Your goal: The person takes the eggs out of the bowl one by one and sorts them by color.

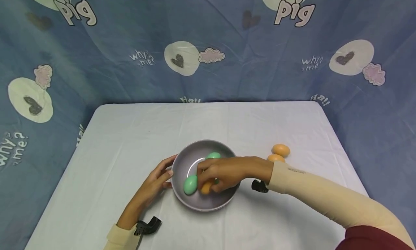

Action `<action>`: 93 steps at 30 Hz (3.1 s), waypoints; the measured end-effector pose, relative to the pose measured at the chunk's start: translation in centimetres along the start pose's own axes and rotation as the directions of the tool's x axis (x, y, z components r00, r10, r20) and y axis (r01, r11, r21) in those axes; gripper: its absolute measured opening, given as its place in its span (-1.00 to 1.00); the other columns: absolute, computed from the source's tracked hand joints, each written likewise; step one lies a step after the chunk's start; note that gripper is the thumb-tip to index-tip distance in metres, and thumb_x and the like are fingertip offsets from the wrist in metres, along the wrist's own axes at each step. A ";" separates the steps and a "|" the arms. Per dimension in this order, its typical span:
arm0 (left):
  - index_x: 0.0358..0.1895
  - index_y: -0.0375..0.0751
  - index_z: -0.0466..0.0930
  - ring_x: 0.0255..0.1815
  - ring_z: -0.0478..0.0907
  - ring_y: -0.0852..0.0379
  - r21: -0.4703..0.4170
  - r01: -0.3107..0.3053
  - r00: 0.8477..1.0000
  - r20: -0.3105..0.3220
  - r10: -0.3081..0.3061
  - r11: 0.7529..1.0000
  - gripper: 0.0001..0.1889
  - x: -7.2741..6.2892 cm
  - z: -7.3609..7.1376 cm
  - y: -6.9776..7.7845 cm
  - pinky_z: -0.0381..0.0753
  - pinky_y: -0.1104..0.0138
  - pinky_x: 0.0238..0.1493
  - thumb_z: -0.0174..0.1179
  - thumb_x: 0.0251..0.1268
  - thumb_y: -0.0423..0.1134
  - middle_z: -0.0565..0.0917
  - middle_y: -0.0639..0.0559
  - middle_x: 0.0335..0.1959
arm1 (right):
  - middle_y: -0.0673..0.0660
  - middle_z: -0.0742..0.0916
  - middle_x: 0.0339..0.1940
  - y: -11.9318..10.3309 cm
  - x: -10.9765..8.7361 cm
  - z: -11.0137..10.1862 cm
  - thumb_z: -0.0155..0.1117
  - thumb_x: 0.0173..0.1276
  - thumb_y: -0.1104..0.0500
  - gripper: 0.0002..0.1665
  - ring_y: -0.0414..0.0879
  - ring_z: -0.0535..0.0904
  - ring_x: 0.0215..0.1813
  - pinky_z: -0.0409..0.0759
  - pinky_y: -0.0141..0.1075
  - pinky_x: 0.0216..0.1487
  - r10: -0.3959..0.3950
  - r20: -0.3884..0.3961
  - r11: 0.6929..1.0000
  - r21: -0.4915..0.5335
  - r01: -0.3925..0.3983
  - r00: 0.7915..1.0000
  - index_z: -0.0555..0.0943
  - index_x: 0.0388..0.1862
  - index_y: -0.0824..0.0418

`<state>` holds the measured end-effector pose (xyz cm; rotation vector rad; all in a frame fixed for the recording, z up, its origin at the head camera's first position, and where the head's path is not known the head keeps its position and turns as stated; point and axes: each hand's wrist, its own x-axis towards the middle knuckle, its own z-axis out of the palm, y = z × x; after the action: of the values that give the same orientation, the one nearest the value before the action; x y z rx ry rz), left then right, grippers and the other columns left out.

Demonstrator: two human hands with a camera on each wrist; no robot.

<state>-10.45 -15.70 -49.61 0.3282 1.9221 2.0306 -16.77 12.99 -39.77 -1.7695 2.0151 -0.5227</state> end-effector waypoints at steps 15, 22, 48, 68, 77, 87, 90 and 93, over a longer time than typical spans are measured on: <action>0.55 -0.11 0.13 0.18 0.57 0.02 -0.003 -0.014 1.000 0.008 0.014 1.000 -0.44 0.1 0.1 -0.2 0.75 0.11 -0.07 -0.01 0.57 -0.24 0.18 -0.25 0.54 | -0.07 0.58 0.12 -0.1 -3.5 -0.9 0.32 0.29 0.32 -0.56 -0.27 0.49 0.15 0.56 -0.45 0.06 0.011 -0.248 0.998 0.055 0.002 0.969 0.66 0.09 -0.07; 0.55 -0.05 0.15 0.17 0.58 0.11 -0.018 0.001 1.000 -0.002 -0.001 1.000 -0.45 0.0 0.1 -0.3 0.75 0.11 -0.05 0.00 0.57 -0.21 0.20 -0.18 0.55 | -0.05 0.61 0.15 -0.2 -6.3 -1.6 0.39 0.27 0.33 -0.54 -0.23 0.53 0.19 0.57 -0.41 0.14 0.100 -0.390 0.991 0.119 -0.057 0.915 0.68 0.10 -0.05; 0.55 -0.09 0.15 0.13 0.58 0.11 -0.005 0.012 1.000 -0.014 -0.013 1.000 -0.44 0.1 0.0 -0.1 0.75 0.17 -0.08 0.00 0.57 -0.23 0.18 -0.22 0.55 | 0.09 0.64 0.01 2.3 -19.9 0.1 0.40 0.01 0.65 -0.45 -0.39 0.52 0.07 0.52 -0.70 0.00 0.445 -0.767 0.868 0.243 -0.433 0.462 0.67 0.02 0.35; 0.54 -0.08 0.16 0.11 0.59 0.17 0.001 0.028 0.999 -0.022 -0.028 1.000 -0.45 0.1 0.0 -0.3 0.74 0.19 -0.09 0.01 0.57 -0.21 0.20 -0.18 0.55 | 0.28 0.53 0.22 8.9 -21.7 3.3 0.27 0.46 0.07 -0.54 0.16 0.50 0.15 0.45 -0.50 -0.09 0.831 -0.515 0.504 0.537 -0.677 0.211 0.57 0.24 0.26; 0.54 -0.09 0.15 0.11 0.59 0.17 -0.008 0.025 1.000 -0.016 -0.025 1.000 -0.44 0.1 0.0 -0.2 0.74 0.18 -0.09 0.01 0.56 -0.22 0.19 -0.19 0.55 | 0.34 0.52 0.21 9.7 -21.3 3.9 0.28 0.45 0.12 -0.54 0.25 0.49 0.17 0.44 -0.64 -0.20 0.846 -0.489 0.491 0.553 -0.673 0.215 0.56 0.24 0.29; 0.54 -0.09 0.15 0.12 0.59 0.18 -0.008 0.027 1.000 -0.015 -0.027 1.000 -0.44 0.2 0.0 -0.1 0.75 0.17 -0.08 0.02 0.56 -0.23 0.19 -0.19 0.55 | 0.36 0.54 0.19 10.4 -21.3 4.7 0.25 0.48 0.12 -0.55 0.28 0.52 0.16 0.42 -0.61 -0.13 0.835 -0.496 0.507 0.526 -0.683 0.238 0.54 0.25 0.30; 0.54 -0.09 0.16 0.14 0.58 0.18 -0.003 0.022 1.000 -0.016 -0.022 1.000 -0.44 0.5 -0.1 0.0 0.75 0.16 -0.08 0.02 0.56 -0.22 0.19 -0.19 0.55 | 0.37 0.52 0.22 10.4 -21.2 4.2 0.23 0.49 0.07 -0.53 0.30 0.51 0.17 0.50 -0.37 -0.02 0.838 -0.492 0.501 0.519 -0.693 0.237 0.53 0.27 0.28; 0.54 -0.07 0.17 0.17 0.57 0.13 0.012 0.004 1.000 -0.020 -0.004 1.000 -0.45 1.0 -0.1 0.2 0.75 0.15 -0.07 0.01 0.56 -0.21 0.21 -0.18 0.54 | 0.38 0.50 0.25 10.6 -21.2 3.7 0.20 0.51 0.05 -0.52 0.32 0.48 0.21 0.52 -0.08 0.06 0.843 -0.487 0.492 0.523 -0.696 0.230 0.51 0.28 0.29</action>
<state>-11.39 -15.47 -49.50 0.3076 1.9463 2.0283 -21.27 35.30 -47.29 -0.1415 2.8560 -1.0831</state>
